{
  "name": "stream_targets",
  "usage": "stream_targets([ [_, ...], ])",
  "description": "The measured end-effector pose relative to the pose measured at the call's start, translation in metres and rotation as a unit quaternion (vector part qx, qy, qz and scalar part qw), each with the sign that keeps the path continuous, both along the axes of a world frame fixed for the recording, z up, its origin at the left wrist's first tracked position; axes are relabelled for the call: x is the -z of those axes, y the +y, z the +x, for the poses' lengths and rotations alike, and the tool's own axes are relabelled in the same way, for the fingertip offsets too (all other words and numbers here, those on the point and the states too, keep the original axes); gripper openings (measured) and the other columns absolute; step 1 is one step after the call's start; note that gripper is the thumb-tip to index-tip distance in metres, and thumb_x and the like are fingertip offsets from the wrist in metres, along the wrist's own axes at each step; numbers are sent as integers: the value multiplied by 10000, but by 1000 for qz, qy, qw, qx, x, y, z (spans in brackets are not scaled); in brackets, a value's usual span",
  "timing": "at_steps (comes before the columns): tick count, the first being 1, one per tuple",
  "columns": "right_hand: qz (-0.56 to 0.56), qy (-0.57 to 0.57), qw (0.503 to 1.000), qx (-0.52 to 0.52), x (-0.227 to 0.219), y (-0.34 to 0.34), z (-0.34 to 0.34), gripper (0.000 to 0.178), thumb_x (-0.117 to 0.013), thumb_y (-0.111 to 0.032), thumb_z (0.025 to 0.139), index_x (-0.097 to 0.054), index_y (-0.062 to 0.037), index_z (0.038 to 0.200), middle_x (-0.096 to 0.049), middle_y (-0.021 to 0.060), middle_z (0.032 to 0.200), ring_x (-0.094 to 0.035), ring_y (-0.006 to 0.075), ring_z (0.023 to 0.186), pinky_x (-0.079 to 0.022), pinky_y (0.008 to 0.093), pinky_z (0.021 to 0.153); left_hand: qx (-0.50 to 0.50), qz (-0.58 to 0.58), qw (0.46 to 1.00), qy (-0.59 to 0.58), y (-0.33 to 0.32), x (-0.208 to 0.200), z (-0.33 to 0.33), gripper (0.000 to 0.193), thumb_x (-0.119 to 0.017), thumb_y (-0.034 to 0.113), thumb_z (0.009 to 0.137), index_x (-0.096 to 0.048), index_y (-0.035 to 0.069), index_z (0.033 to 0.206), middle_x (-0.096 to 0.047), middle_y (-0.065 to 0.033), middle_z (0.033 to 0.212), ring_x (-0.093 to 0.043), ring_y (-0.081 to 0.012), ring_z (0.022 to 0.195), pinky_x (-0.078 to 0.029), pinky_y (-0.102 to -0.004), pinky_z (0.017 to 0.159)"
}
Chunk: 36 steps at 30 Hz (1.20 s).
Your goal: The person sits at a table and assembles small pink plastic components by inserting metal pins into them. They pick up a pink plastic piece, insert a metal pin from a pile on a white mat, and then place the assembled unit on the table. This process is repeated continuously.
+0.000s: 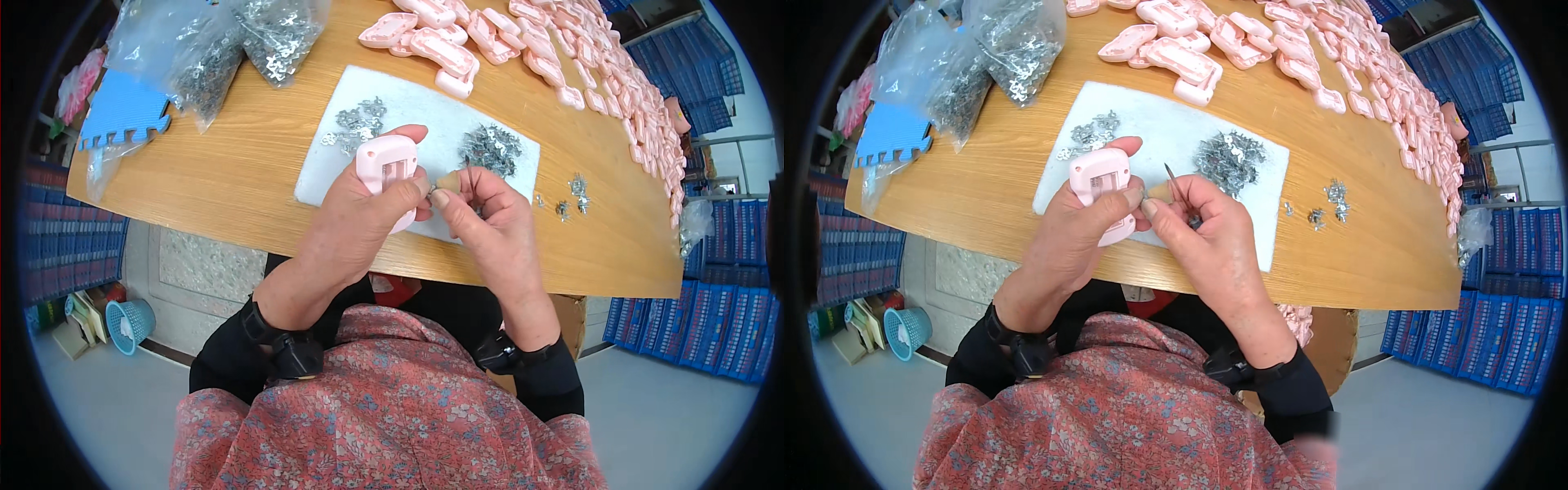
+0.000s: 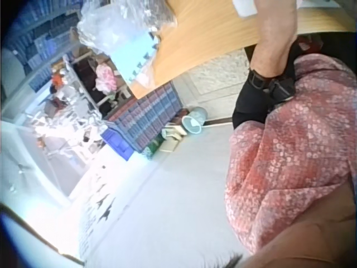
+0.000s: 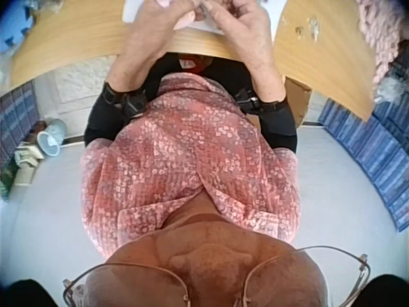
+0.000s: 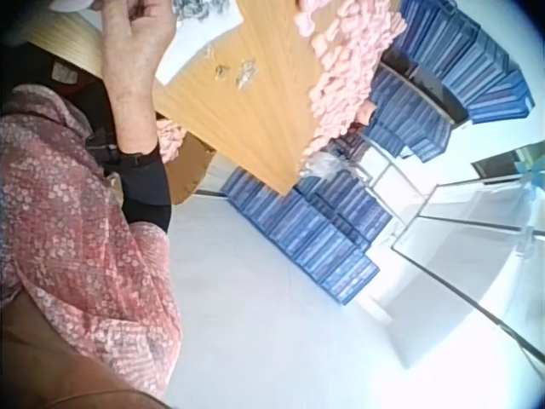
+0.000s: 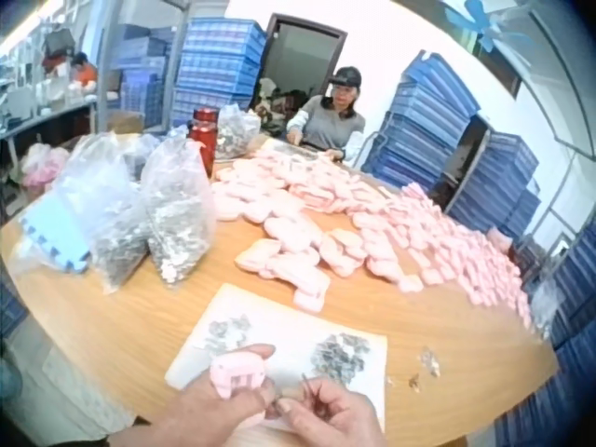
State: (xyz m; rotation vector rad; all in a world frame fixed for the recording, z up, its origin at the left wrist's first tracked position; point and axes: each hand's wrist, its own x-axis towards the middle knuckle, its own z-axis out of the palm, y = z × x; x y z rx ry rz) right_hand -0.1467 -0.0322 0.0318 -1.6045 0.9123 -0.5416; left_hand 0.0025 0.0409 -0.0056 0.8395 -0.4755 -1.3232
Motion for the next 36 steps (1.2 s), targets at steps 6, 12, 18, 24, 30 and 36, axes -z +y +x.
stream_targets([
  [6,120,-91,989,17,6,2,-7,115,-630,-92,949,-620,21,968,-662,18,854,-606,57,791,-477,203,705,33,22,997,61,-3,2,-7,545,-626,89,917,-434,36,1424,-611,-29,970,-629,-127,830,-544,-300,754],
  [12,-43,23,997,-53,3,-5,-17,95,-611,-79,957,-600,14,972,-623,-6,824,-566,47,739,-487,208,715,49,43,997,51,-3,3,-7,521,-623,94,921,-451,34,1410,-617,-46,970,-643,-143,818,-556,-313,724],
  [18,142,-106,984,0,6,-4,-10,106,-593,-120,970,-594,-14,966,-569,-33,773,-493,36,662,-426,190,616,63,29,996,57,-5,3,-9,491,-600,157,949,-455,33,1402,-622,-63,972,-638,-150,822,-559,-331,731],
  [24,221,-101,970,5,7,-9,-26,157,-597,-198,982,-584,-42,987,-599,-7,802,-413,25,600,-344,174,557,13,-62,995,71,-11,9,-2,539,-367,412,1048,-397,32,1429,-625,-93,1021,-632,-197,938,-539,-384,842],
  [30,360,-193,912,-36,10,3,-28,185,-620,-218,974,-579,-42,1014,-609,27,845,-416,40,631,-327,173,553,-30,-71,993,-86,-25,-1,-16,644,-295,523,1046,-341,36,1465,-572,-175,1284,-531,-252,1216,-444,-401,1015],
  [36,248,-170,948,-104,22,-15,-51,160,-621,-177,966,-579,-32,1021,-582,17,922,-458,56,752,-394,203,672,52,-97,993,31,-15,7,1,679,-287,572,1030,-527,0,1305,-597,-181,1259,-554,-263,1208,-435,-410,1032],
])
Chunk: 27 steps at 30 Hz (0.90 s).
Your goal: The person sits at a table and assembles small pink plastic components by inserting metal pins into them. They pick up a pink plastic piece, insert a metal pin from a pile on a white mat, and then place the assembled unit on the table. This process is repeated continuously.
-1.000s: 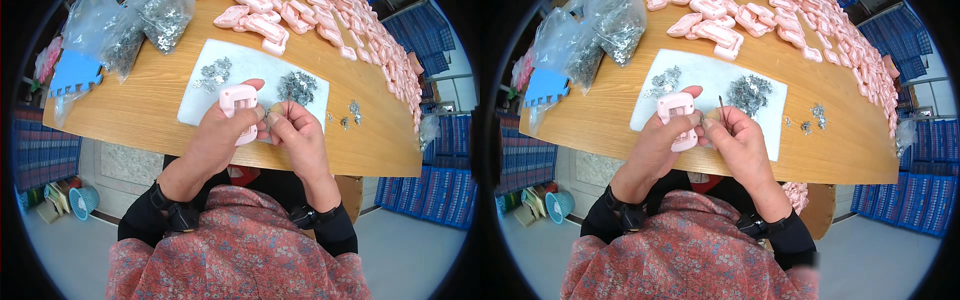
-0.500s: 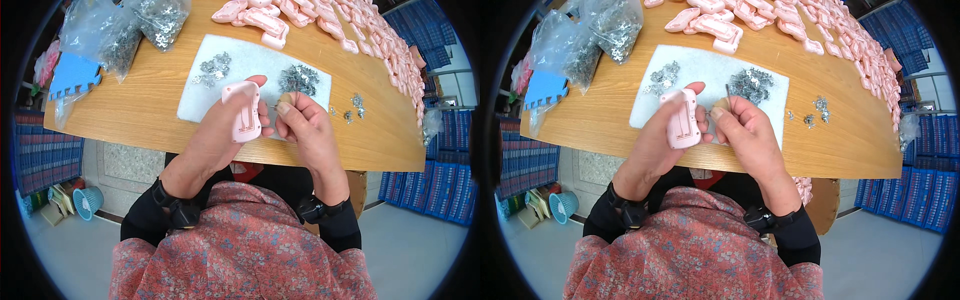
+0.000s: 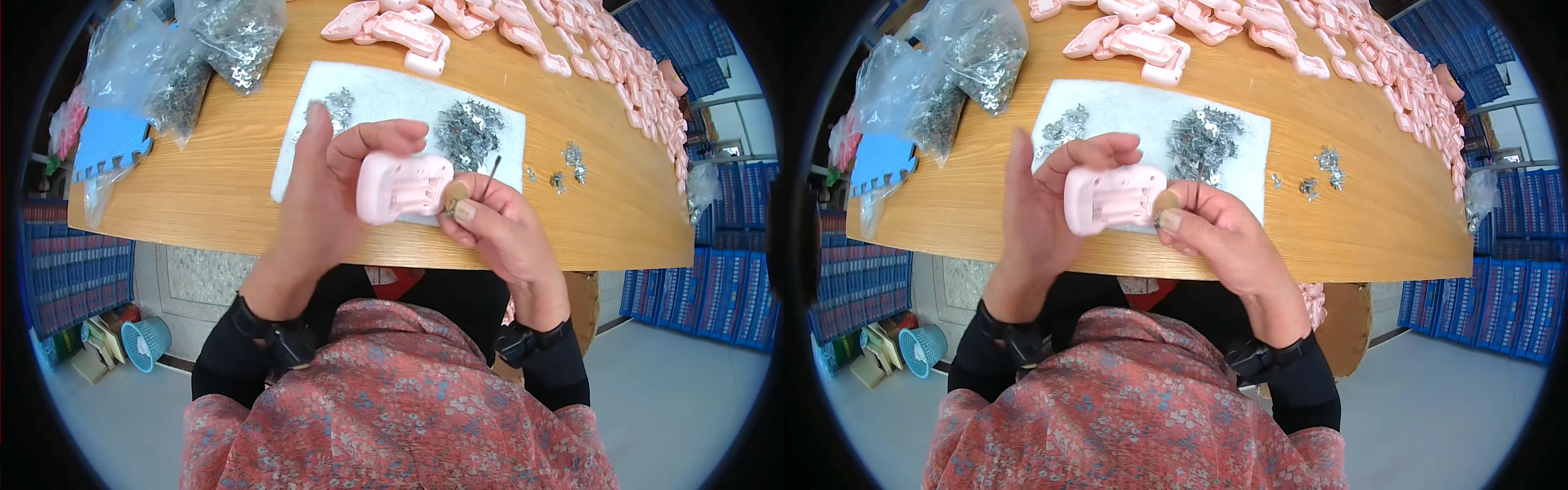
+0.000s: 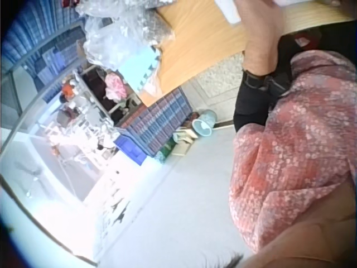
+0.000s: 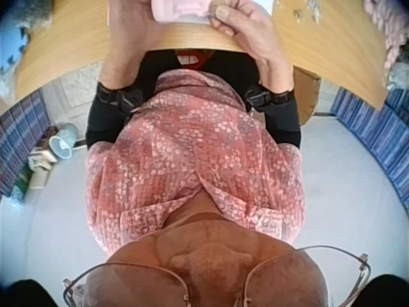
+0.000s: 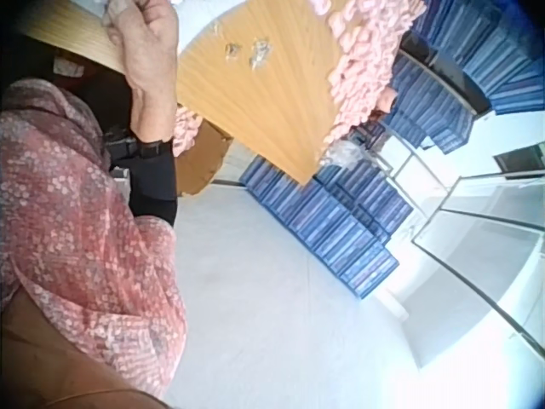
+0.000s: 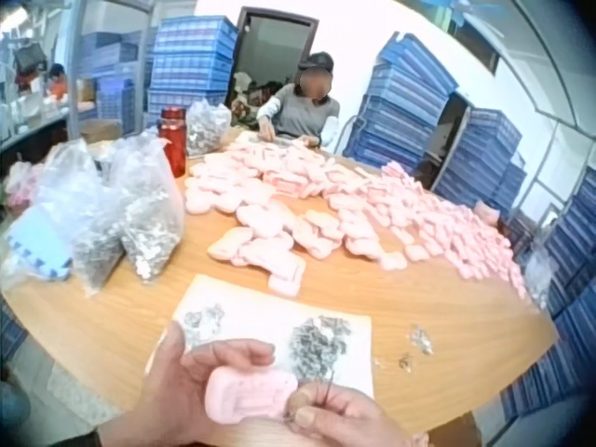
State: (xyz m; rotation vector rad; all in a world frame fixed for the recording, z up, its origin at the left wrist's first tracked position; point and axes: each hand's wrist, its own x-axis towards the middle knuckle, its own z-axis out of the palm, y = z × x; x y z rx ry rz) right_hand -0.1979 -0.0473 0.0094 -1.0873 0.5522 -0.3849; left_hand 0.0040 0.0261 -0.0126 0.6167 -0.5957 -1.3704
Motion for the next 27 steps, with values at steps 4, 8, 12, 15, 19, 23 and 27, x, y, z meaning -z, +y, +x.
stream_targets([
  [4,-160,68,982,-78,-23,-5,-11,127,-631,-139,949,-576,-24,950,-551,6,1014,-477,63,917,-416,241,832,190,98,964,-156,-7,-9,16,609,-358,500,1034,-459,15,1389,-644,-143,1119,-657,-215,972,-541,-333,840],
  [8,-207,78,973,-60,-29,-6,-12,131,-643,-133,932,-597,-9,938,-566,31,1041,-491,77,941,-423,257,845,331,86,928,-147,-9,-22,10,654,-370,482,1036,-237,95,1546,-656,-153,992,-670,-205,730,-559,-319,605],
  [12,-273,94,955,66,-12,-4,-13,150,-649,-137,928,-620,2,976,-578,52,1096,-502,88,970,-435,275,851,265,107,958,-38,-6,-8,-3,603,-327,441,1055,-234,104,1547,-652,-159,940,-658,-225,685,-549,-333,571],
  [15,-274,128,950,81,-8,-1,-9,183,-591,-107,972,-595,24,1099,-603,26,1092,-525,67,976,-427,261,898,247,115,962,-23,-6,-6,-10,569,-291,412,1067,-243,102,1542,-649,-161,928,-656,-233,689,-546,-339,565],
  [19,-246,131,949,147,-3,6,-2,147,-638,-99,927,-637,17,1017,-637,37,932,-553,88,844,-462,251,763,239,147,959,-25,-4,-7,-17,555,-270,397,1071,-253,93,1535,-644,-158,916,-655,-234,700,-552,-352,568],
  [23,-330,179,912,168,1,10,-1,127,-649,-85,912,-630,4,1001,-645,79,848,-605,143,752,-493,290,686,217,163,962,-9,-2,-7,-23,550,-268,388,1073,-262,78,1526,-635,-148,902,-648,-234,694,-561,-361,572],
  [27,-516,242,800,189,1,19,8,115,-673,-71,880,-627,-16,970,-644,147,853,-654,267,705,-524,358,639,192,181,964,-15,-2,-6,-30,546,-263,380,1074,-260,66,1521,-627,-144,891,-645,-238,698,-571,-359,576],
])
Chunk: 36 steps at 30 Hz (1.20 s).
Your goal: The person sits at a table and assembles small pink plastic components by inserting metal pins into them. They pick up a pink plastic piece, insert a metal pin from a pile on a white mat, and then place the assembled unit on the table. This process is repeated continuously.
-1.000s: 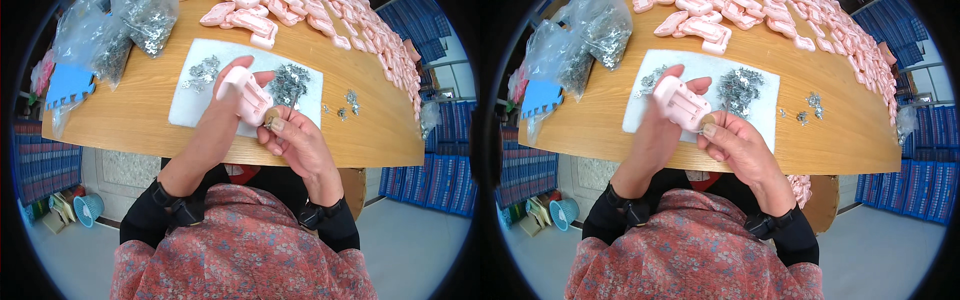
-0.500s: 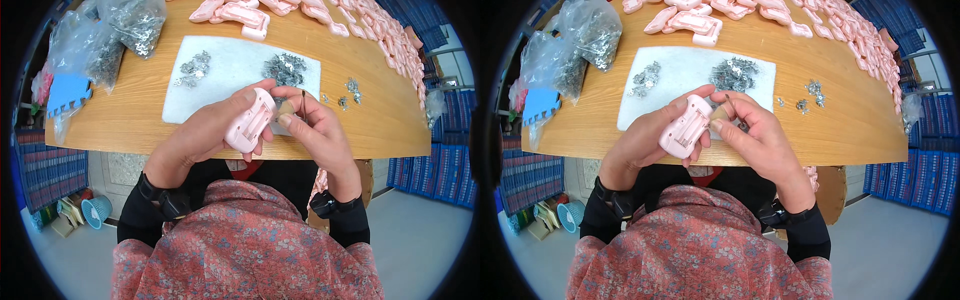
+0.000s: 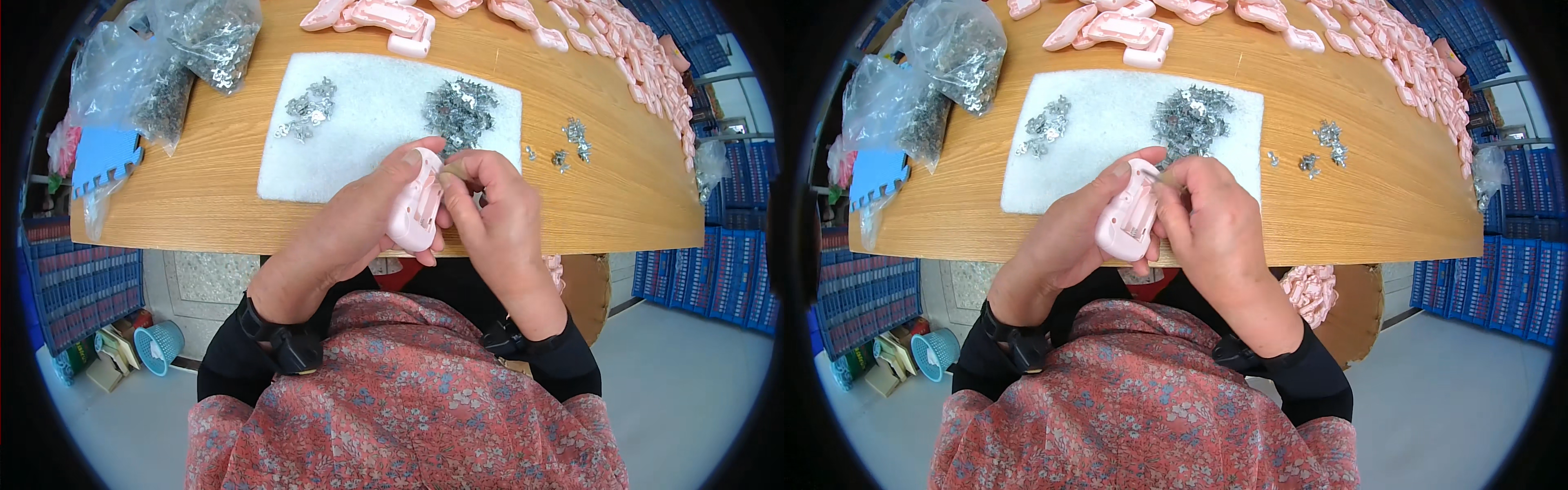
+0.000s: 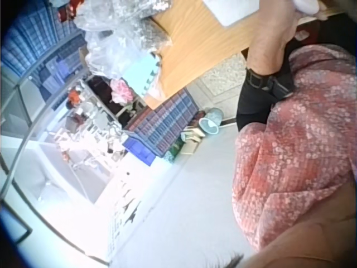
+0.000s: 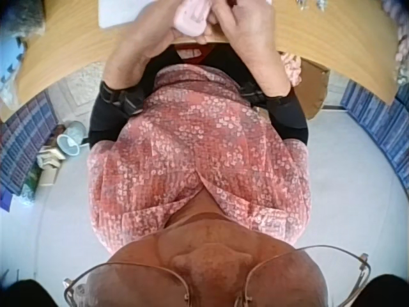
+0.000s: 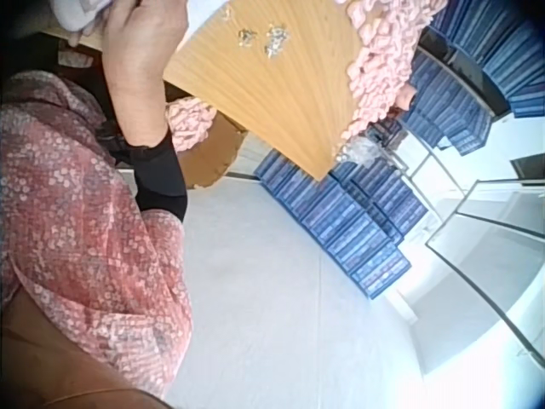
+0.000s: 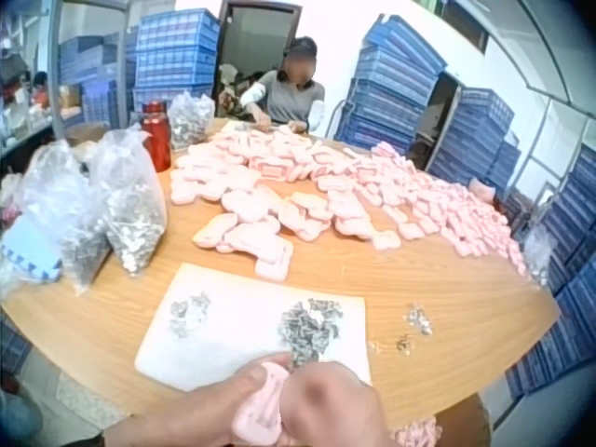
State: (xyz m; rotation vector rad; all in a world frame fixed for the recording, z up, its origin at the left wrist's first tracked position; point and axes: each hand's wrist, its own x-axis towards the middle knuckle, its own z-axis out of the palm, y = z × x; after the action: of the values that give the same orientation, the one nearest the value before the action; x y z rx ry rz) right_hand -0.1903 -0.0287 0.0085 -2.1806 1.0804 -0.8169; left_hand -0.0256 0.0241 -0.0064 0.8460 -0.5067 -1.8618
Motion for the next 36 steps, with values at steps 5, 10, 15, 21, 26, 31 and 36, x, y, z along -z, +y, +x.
stream_targets([
  [5,-31,1,999,-18,5,2,-4,159,-680,-78,874,-641,-13,1014,-671,154,895,-667,286,721,-527,349,628,-12,-2,1000,11,-1,8,0,545,-266,368,1075,-245,62,1525,-633,-153,903,-650,-243,710,-578,-358,582],
  [10,190,-70,979,21,6,-6,-15,178,-639,-129,950,-637,6,1067,-671,69,860,-598,67,727,-488,250,625,4,-14,999,46,0,5,3,570,-290,384,1072,-218,63,1537,-642,-170,924,-655,-249,696,-577,-354,585],
  [15,406,-147,900,-54,-2,-13,-17,224,-627,-145,970,-610,15,1126,-650,7,866,-570,46,760,-475,217,683,20,-57,998,14,3,11,1,630,-317,438,1060,-180,65,1549,-645,-175,924,-667,-240,701,-578,-346,589],
  [21,449,-177,875,-34,-3,-12,-17,205,-622,-155,978,-609,5,1106,-636,-6,846,-554,37,738,-460,200,668,29,-74,997,5,2,8,0,656,-339,458,1052,-174,65,1552,-646,-171,926,-672,-232,704,-580,-342,594],
  [26,353,-149,923,-42,4,-3,-12,177,-607,-170,990,-602,-7,1059,-602,-25,798,-532,31,700,-435,202,623,29,-82,996,-19,3,10,-1,655,-345,451,1051,-173,66,1552,-651,-177,942,-677,-235,714,-583,-343,607],
  [31,477,-221,850,-41,-5,-11,-20,173,-608,-188,992,-599,-25,1050,-590,-33,778,-512,18,670,-416,183,596,35,-56,998,13,5,3,-1,591,-366,401,1057,-257,68,1532,-655,-145,983,-672,-197,736,-577,-313,653],
  [36,453,-193,870,-32,-2,-12,-23,174,-624,-171,982,-586,-28,1073,-599,-21,815,-513,20,674,-422,176,602,-25,-95,970,-222,4,3,-3,419,-444,174,1026,-441,54,1428,-650,-62,993,-627,-90,793,-534,-245,718],
])
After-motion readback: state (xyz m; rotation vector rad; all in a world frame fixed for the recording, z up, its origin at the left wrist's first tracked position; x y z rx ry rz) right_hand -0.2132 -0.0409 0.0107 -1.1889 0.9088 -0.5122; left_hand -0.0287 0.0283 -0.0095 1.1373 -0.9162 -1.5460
